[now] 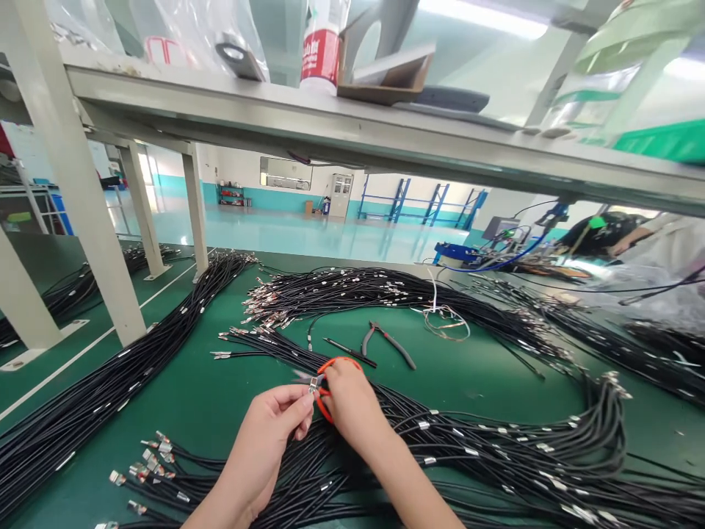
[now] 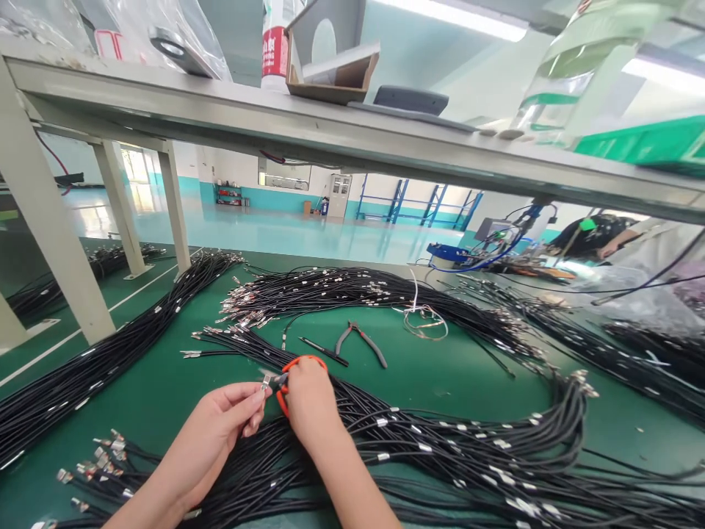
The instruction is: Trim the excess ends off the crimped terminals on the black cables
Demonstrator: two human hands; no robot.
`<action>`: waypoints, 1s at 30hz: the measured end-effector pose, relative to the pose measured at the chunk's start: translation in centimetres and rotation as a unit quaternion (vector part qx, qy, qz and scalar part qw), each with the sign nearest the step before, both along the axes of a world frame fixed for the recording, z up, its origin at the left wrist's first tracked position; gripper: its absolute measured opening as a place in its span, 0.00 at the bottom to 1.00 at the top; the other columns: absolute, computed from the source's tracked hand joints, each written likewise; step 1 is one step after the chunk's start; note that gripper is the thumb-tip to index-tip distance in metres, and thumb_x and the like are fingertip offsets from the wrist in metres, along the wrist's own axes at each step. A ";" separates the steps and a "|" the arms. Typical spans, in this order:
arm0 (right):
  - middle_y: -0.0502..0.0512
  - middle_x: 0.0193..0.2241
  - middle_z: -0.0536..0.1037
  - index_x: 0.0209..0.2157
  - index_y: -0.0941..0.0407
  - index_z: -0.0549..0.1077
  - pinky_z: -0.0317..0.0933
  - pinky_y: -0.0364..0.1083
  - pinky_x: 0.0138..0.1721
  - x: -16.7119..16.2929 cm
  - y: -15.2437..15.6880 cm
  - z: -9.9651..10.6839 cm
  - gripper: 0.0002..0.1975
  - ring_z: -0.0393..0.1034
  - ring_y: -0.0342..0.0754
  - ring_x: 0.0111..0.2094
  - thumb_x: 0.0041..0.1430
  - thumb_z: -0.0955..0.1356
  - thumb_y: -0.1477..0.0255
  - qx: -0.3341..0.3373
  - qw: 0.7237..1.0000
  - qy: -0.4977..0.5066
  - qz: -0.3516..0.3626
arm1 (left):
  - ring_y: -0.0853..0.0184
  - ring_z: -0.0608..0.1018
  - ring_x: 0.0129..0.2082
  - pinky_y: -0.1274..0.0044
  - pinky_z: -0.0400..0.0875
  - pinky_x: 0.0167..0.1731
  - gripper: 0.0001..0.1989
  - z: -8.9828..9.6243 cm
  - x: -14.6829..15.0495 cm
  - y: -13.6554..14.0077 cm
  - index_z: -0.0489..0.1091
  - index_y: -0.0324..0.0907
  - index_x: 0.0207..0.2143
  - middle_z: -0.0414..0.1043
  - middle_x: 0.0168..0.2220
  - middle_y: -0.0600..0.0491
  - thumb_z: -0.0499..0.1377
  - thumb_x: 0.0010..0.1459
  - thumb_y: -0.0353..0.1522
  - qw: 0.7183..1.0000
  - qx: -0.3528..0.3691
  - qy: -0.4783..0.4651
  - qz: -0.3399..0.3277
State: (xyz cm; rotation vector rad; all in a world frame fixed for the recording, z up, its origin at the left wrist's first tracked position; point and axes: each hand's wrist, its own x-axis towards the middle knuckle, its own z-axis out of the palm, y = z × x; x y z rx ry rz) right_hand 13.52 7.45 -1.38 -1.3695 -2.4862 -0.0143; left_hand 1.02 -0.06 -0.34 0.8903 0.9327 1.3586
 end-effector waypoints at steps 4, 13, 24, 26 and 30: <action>0.60 0.32 0.71 0.29 0.60 0.72 0.58 0.49 0.38 -2.9 -0.5 -0.3 0.06 0.63 0.52 0.35 0.48 0.65 0.73 -0.007 0.995 -0.066 0.069 | 0.74 0.60 0.20 0.80 0.54 0.22 0.09 -0.3 0.1 0.0 0.69 0.36 0.24 0.61 0.19 0.55 0.60 0.48 0.35 1.000 -0.001 0.002 -0.005; 0.52 0.32 0.73 0.31 0.55 0.73 0.58 0.41 0.36 -1.7 3.0 1.7 0.06 0.66 0.45 0.35 0.49 0.67 0.71 -0.039 0.987 -0.098 0.120 | 0.75 0.59 0.20 0.81 0.53 0.21 0.11 -0.5 -0.2 0.4 0.69 0.36 0.24 0.61 0.18 0.56 0.60 0.47 0.36 0.999 -0.020 -0.017 0.020; 0.56 0.42 0.69 0.43 0.59 0.66 0.63 0.50 0.39 2.4 10.4 -1.3 0.13 0.67 0.47 0.39 0.58 0.62 0.69 -0.072 0.989 -0.075 -0.108 | 0.76 0.60 0.19 0.83 0.53 0.19 0.10 -0.4 -0.8 0.8 0.71 0.34 0.24 0.61 0.18 0.56 0.63 0.43 0.34 0.991 -0.056 -0.112 0.035; 0.56 0.41 0.70 0.43 0.60 0.66 0.63 0.50 0.38 2.6 10.2 -1.5 0.12 0.67 0.47 0.38 0.58 0.62 0.69 -0.077 0.991 -0.052 -0.101 | 0.77 0.60 0.18 0.83 0.54 0.20 0.11 -0.3 -0.7 0.8 0.71 0.34 0.24 0.61 0.18 0.56 0.63 0.43 0.34 0.991 -0.064 -0.112 0.041; 0.55 0.33 0.71 0.34 0.62 0.68 0.62 0.48 0.37 2.9 9.9 -0.9 0.08 0.67 0.45 0.35 0.57 0.63 0.72 -0.077 0.994 0.030 -0.076 | 0.77 0.60 0.18 0.83 0.54 0.20 0.10 -0.2 -0.6 0.7 0.69 0.35 0.22 0.62 0.18 0.56 0.63 0.43 0.34 0.992 -0.058 -0.103 0.042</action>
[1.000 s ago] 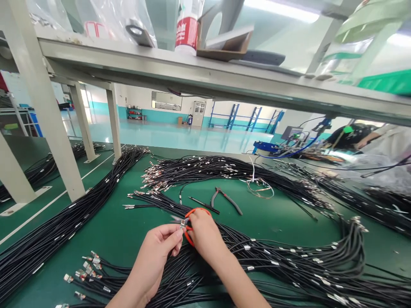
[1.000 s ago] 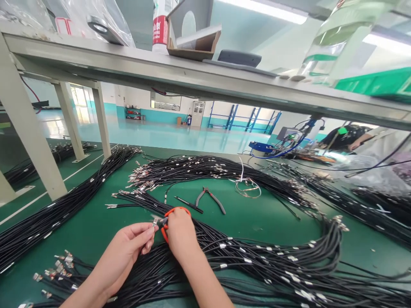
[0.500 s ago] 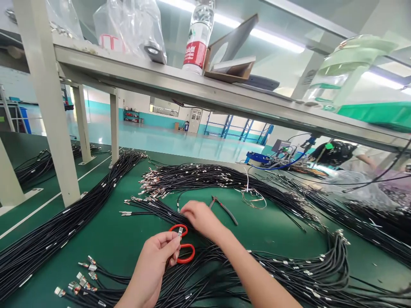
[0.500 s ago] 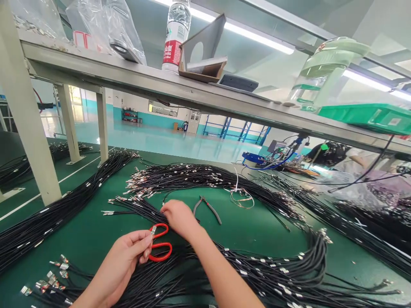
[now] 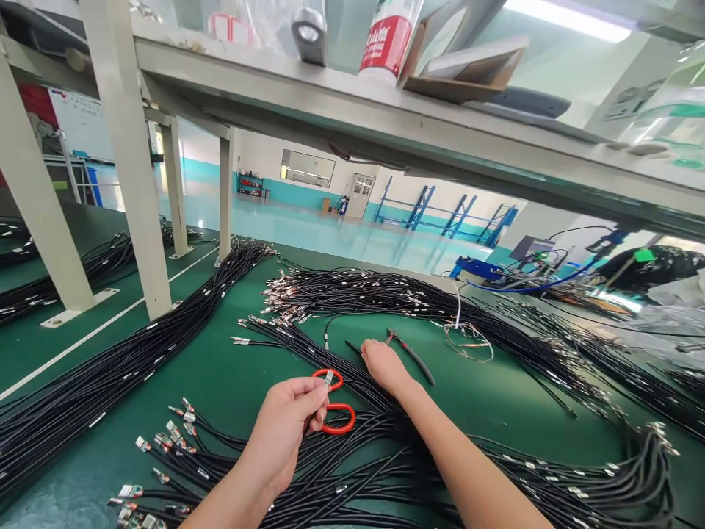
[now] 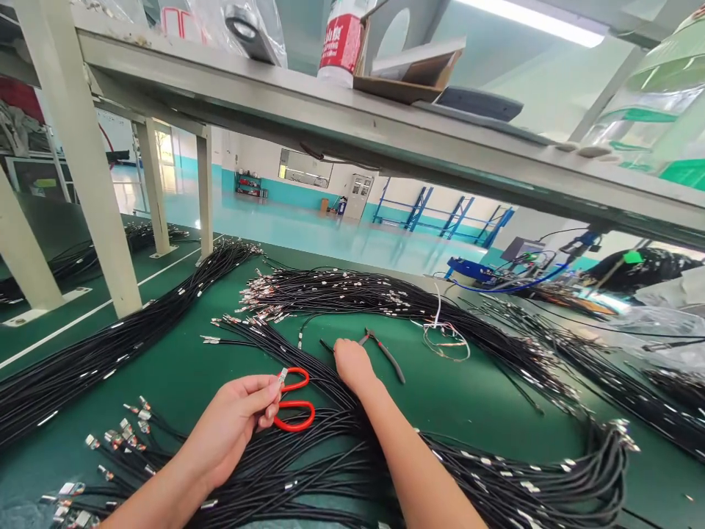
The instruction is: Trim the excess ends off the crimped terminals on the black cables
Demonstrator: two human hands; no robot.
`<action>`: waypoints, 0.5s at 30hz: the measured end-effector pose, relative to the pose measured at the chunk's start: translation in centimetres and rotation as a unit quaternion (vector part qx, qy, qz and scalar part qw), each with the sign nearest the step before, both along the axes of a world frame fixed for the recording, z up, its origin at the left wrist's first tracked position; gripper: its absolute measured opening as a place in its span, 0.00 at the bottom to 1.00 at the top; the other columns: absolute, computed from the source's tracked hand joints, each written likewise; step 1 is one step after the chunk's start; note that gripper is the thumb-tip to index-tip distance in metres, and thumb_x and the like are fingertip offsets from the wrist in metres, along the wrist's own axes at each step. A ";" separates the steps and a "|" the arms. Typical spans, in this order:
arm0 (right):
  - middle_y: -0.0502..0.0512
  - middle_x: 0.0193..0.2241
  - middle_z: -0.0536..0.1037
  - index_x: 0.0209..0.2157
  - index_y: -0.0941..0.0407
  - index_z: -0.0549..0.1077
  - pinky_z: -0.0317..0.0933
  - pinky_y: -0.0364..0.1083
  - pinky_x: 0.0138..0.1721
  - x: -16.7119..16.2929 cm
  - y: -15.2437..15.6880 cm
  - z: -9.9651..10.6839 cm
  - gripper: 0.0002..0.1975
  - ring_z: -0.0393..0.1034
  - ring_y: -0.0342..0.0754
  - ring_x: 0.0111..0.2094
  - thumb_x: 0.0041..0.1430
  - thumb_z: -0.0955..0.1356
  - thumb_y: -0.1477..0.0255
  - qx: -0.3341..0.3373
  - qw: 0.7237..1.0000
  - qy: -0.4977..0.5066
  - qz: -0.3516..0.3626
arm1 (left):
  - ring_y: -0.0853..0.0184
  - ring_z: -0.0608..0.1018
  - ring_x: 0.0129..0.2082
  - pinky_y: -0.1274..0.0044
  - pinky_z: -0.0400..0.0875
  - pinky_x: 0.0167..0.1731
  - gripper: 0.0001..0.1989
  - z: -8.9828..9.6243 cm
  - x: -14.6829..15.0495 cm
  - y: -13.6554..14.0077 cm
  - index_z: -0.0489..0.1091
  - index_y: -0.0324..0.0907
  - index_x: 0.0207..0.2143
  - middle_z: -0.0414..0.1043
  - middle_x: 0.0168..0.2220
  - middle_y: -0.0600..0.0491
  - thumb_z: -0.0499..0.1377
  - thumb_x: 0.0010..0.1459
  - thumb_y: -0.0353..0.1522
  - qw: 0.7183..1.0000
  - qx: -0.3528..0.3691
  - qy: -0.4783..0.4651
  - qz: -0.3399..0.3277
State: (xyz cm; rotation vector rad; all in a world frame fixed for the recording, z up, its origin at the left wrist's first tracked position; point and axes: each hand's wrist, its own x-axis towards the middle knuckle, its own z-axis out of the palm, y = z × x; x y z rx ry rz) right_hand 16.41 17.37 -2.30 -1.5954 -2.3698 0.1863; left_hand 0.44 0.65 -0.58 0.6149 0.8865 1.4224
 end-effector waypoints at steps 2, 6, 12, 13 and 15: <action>0.55 0.27 0.71 0.30 0.62 0.67 0.60 0.46 0.35 -0.1 -0.4 0.9 0.07 0.67 0.45 0.31 0.58 0.60 0.75 0.009 0.998 0.063 0.002 | 0.77 0.60 0.18 0.82 0.53 0.20 0.10 0.0 0.0 -0.1 0.69 0.35 0.21 0.62 0.18 0.56 0.63 0.43 0.34 1.000 0.003 0.004 0.000; 0.51 0.26 0.68 0.38 0.59 0.60 0.59 0.41 0.26 -1.1 -3.1 3.2 0.11 0.64 0.41 0.24 0.61 0.51 0.73 0.027 0.979 0.203 0.017 | 0.77 0.60 0.19 0.82 0.54 0.20 0.10 -0.1 -0.2 0.0 0.69 0.35 0.21 0.61 0.18 0.56 0.63 0.43 0.34 1.000 0.006 0.006 0.007; 0.45 0.18 0.61 0.36 0.56 0.62 0.52 0.38 0.18 -3.3 -10.5 3.3 0.12 0.56 0.39 0.17 0.61 0.54 0.65 -0.014 0.920 0.378 0.104 | 0.76 0.62 0.19 0.82 0.54 0.20 0.10 -0.2 -0.9 0.5 0.71 0.35 0.23 0.63 0.19 0.55 0.63 0.43 0.34 0.999 -0.002 0.019 0.041; 0.47 0.19 0.64 0.34 0.56 0.63 0.55 0.39 0.21 -3.5 -11.2 3.0 0.12 0.59 0.40 0.19 0.61 0.54 0.66 -0.006 0.928 0.353 0.116 | 0.76 0.62 0.19 0.82 0.54 0.19 0.10 -0.2 -1.0 0.5 0.71 0.35 0.23 0.63 0.19 0.55 0.63 0.43 0.34 0.999 -0.001 0.023 0.046; 0.52 0.26 0.71 0.34 0.57 0.66 0.60 0.41 0.29 -3.7 -12.1 2.3 0.13 0.66 0.43 0.27 0.61 0.54 0.67 0.028 0.946 0.291 0.141 | 0.76 0.62 0.19 0.82 0.54 0.19 0.10 -0.2 -1.0 0.6 0.71 0.34 0.22 0.63 0.19 0.54 0.62 0.44 0.34 0.998 0.000 0.029 0.053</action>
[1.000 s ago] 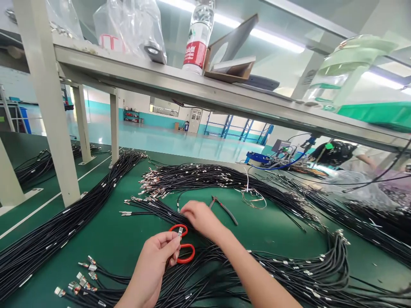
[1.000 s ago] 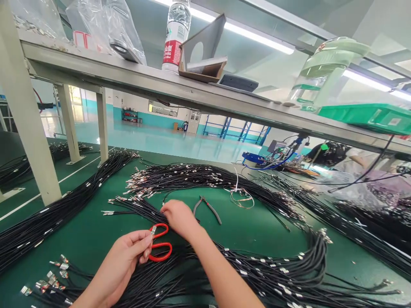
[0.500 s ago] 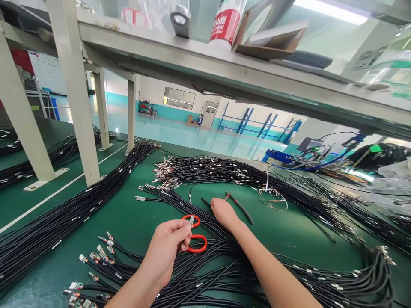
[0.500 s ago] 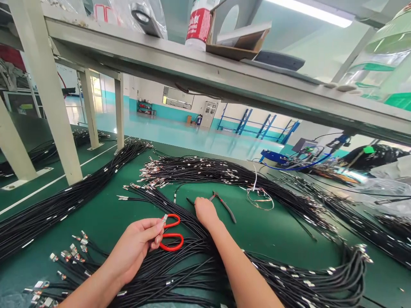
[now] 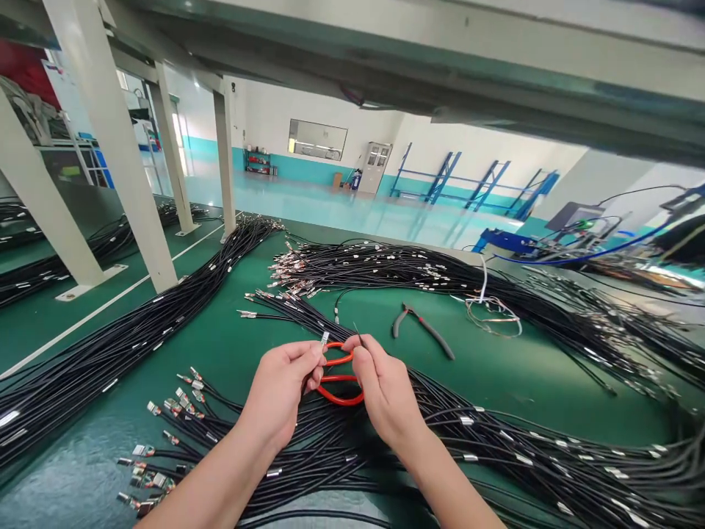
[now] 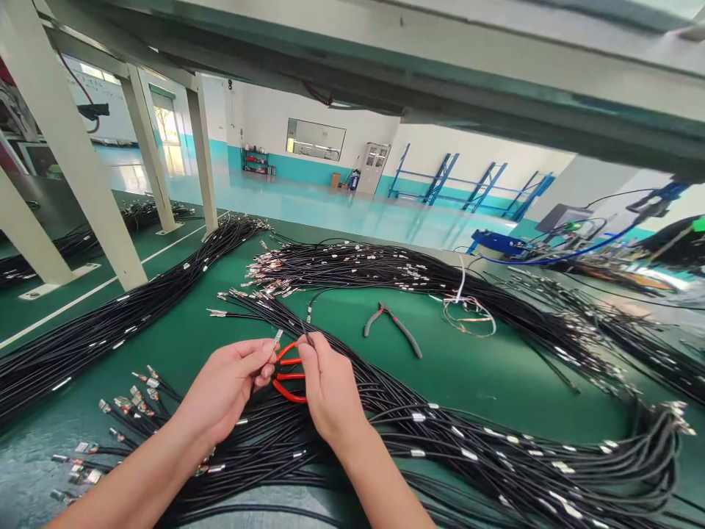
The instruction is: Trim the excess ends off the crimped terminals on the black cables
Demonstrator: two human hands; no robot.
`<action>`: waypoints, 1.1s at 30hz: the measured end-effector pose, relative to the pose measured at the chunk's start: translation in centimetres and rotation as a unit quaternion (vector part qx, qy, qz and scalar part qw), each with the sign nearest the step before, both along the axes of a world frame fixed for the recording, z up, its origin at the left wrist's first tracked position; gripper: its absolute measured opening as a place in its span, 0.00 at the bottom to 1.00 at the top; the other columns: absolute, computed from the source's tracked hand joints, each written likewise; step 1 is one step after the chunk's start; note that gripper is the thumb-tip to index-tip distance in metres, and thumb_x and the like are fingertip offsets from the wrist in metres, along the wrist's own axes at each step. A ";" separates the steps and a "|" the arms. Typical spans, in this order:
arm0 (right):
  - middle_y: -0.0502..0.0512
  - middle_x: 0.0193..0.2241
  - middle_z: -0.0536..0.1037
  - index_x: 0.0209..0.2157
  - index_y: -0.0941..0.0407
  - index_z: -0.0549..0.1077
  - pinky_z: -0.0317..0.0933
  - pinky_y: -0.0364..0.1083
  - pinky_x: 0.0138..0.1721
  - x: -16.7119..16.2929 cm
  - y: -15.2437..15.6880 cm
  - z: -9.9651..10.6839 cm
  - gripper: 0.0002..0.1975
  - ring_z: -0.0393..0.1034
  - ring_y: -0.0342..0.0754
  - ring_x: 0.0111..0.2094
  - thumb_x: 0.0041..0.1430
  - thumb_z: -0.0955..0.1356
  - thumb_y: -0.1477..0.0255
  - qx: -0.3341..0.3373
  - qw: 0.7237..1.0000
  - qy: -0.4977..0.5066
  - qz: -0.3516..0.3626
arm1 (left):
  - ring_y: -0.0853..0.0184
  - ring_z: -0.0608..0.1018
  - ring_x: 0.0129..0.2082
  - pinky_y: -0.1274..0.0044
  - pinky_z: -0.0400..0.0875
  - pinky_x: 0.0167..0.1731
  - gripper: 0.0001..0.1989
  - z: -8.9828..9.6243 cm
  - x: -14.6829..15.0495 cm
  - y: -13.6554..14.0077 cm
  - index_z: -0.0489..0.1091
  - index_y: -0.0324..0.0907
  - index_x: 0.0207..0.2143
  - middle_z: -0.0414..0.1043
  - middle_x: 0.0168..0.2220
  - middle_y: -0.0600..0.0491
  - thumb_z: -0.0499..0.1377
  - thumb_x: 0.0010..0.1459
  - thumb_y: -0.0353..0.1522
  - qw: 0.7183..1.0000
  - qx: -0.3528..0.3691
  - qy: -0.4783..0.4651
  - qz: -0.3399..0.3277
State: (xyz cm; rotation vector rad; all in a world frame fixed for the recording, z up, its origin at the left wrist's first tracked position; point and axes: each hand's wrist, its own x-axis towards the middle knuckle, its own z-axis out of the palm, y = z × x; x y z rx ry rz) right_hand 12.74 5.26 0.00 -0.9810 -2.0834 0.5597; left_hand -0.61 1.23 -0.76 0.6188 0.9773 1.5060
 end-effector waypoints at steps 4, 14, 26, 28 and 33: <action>0.58 0.39 0.74 0.43 0.57 0.66 0.60 0.46 0.42 0.1 0.0 -1.1 0.15 0.68 0.47 0.41 0.61 0.54 0.70 0.095 0.993 -0.071 -0.007 | 0.76 0.62 0.19 0.82 0.55 0.20 0.09 0.0 0.0 0.0 0.70 0.35 0.22 0.63 0.19 0.55 0.62 0.43 0.34 1.000 0.004 0.004 0.012; 0.52 0.22 0.74 0.36 0.56 0.64 0.58 0.42 0.25 -0.5 -0.8 -0.8 0.13 0.69 0.46 0.22 0.61 0.53 0.68 0.083 0.989 -0.105 -0.060 | 0.75 0.61 0.19 0.81 0.55 0.20 0.10 0.1 0.2 0.0 0.71 0.34 0.25 0.63 0.20 0.55 0.62 0.44 0.34 1.000 0.015 0.016 0.012; 0.49 0.19 0.71 0.58 0.55 0.50 0.53 0.40 0.20 -0.6 -0.3 -1.6 0.23 0.65 0.44 0.18 0.61 0.52 0.69 0.063 0.985 -0.161 -0.002 | 0.75 0.59 0.19 0.81 0.53 0.20 0.09 0.1 0.3 -0.2 0.69 0.35 0.22 0.60 0.18 0.57 0.61 0.45 0.34 1.000 0.020 0.001 -0.020; 0.49 0.18 0.71 0.58 0.55 0.51 0.53 0.40 0.20 -0.5 -0.2 -1.5 0.23 0.65 0.44 0.19 0.61 0.53 0.69 0.063 0.986 -0.153 0.003 | 0.76 0.59 0.19 0.82 0.52 0.20 0.09 0.1 0.3 -0.2 0.69 0.36 0.22 0.59 0.18 0.57 0.61 0.45 0.34 1.000 0.019 -0.004 -0.025; 0.48 0.18 0.70 0.58 0.53 0.51 0.54 0.40 0.21 -0.4 -0.1 -1.5 0.23 0.64 0.44 0.19 0.61 0.53 0.69 0.052 0.987 -0.150 0.012 | 0.76 0.59 0.19 0.81 0.52 0.20 0.09 0.2 0.3 -0.2 0.69 0.35 0.22 0.59 0.18 0.58 0.61 0.45 0.34 1.000 0.013 -0.008 -0.026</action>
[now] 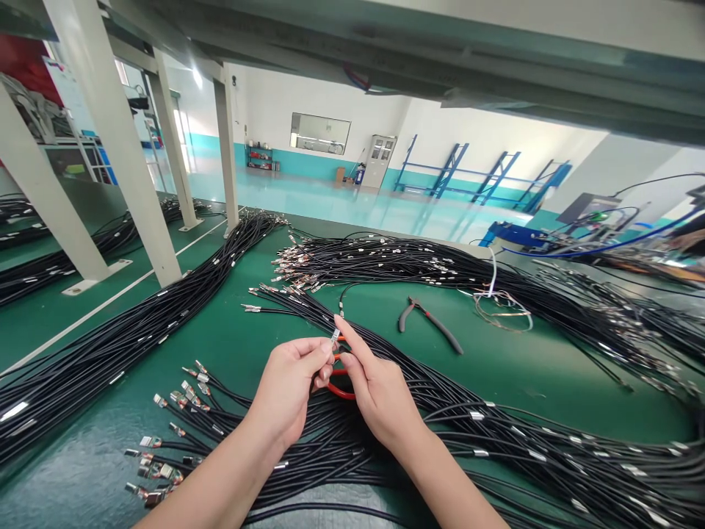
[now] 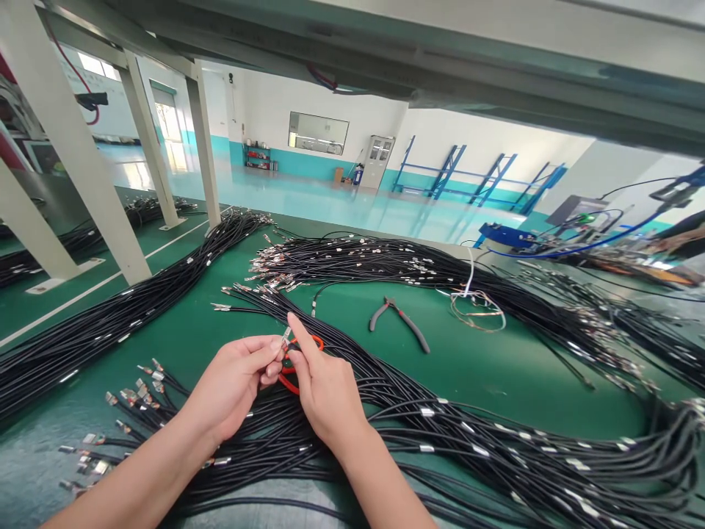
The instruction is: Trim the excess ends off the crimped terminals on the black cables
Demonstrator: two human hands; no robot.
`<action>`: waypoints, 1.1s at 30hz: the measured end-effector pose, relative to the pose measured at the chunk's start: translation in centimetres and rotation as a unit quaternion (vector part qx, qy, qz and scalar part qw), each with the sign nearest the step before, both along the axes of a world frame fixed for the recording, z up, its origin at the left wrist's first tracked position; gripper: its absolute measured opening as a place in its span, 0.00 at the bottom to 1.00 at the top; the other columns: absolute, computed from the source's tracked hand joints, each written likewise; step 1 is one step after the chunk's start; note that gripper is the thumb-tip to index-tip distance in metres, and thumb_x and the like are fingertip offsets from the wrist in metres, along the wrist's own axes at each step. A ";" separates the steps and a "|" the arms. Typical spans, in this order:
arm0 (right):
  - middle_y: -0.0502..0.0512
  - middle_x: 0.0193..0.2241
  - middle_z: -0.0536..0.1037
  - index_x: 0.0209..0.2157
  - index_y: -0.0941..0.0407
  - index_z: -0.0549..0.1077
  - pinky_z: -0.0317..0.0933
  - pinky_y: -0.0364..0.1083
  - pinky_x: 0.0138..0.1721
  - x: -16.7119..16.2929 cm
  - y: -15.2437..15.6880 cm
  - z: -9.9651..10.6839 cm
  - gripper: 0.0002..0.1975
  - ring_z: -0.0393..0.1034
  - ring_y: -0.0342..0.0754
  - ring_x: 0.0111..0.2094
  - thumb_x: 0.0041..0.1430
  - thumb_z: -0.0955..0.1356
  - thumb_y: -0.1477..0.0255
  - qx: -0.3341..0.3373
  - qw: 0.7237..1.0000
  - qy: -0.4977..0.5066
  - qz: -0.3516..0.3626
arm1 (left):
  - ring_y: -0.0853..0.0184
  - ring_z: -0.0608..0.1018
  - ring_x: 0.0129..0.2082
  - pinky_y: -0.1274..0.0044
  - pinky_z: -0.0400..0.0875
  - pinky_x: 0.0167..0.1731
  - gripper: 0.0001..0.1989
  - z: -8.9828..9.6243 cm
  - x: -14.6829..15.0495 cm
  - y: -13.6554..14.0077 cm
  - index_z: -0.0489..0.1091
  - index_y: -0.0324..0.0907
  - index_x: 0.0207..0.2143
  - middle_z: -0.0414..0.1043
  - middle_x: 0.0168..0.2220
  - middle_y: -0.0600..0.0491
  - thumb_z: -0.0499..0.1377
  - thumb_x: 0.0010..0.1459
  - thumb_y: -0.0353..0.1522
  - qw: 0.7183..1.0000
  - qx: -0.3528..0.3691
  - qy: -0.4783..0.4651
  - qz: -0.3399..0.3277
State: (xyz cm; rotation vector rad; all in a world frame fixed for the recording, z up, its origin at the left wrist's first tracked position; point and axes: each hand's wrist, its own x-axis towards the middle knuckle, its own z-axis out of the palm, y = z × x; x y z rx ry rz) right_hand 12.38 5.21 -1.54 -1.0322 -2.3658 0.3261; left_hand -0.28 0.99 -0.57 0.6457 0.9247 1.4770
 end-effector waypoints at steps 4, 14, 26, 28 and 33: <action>0.48 0.18 0.69 0.58 0.53 0.51 0.53 0.39 0.20 0.0 0.0 0.1 0.23 0.64 0.44 0.18 0.61 0.53 0.69 0.002 1.000 -0.005 -0.001 | 0.77 0.59 0.19 0.81 0.52 0.20 0.09 0.0 0.0 0.0 0.68 0.35 0.22 0.59 0.18 0.57 0.61 0.46 0.34 1.000 0.000 -0.003 -0.001; 0.48 0.19 0.70 0.58 0.53 0.52 0.53 0.40 0.20 0.1 0.1 0.2 0.23 0.64 0.44 0.19 0.61 0.53 0.69 -0.007 1.000 -0.011 0.011 | 0.77 0.59 0.19 0.81 0.51 0.20 0.09 0.1 -0.1 0.0 0.67 0.35 0.21 0.59 0.18 0.57 0.61 0.45 0.33 1.000 0.001 -0.005 -0.003; 0.47 0.21 0.69 0.57 0.49 0.51 0.54 0.40 0.24 0.4 0.2 0.2 0.21 0.60 0.43 0.20 0.62 0.53 0.70 -0.049 0.998 0.015 0.026 | 0.78 0.58 0.18 0.82 0.50 0.19 0.07 0.1 -0.1 0.0 0.68 0.34 0.23 0.57 0.18 0.57 0.59 0.48 0.31 1.000 0.003 0.005 -0.012; 0.46 0.18 0.66 0.58 0.50 0.49 0.52 0.40 0.22 0.3 0.1 0.4 0.22 0.59 0.43 0.19 0.62 0.53 0.70 -0.051 0.998 -0.004 0.024 | 0.78 0.58 0.18 0.82 0.51 0.20 0.07 0.1 -0.2 0.0 0.68 0.34 0.23 0.58 0.18 0.57 0.59 0.47 0.30 1.000 -0.001 -0.001 -0.011; 0.46 0.18 0.65 0.58 0.50 0.49 0.51 0.39 0.22 0.2 0.1 0.5 0.22 0.59 0.43 0.19 0.62 0.53 0.70 -0.049 0.998 -0.020 0.022 | 0.78 0.58 0.18 0.83 0.52 0.19 0.06 0.0 -0.3 0.1 0.68 0.33 0.23 0.58 0.19 0.57 0.60 0.47 0.29 1.000 -0.003 -0.016 -0.011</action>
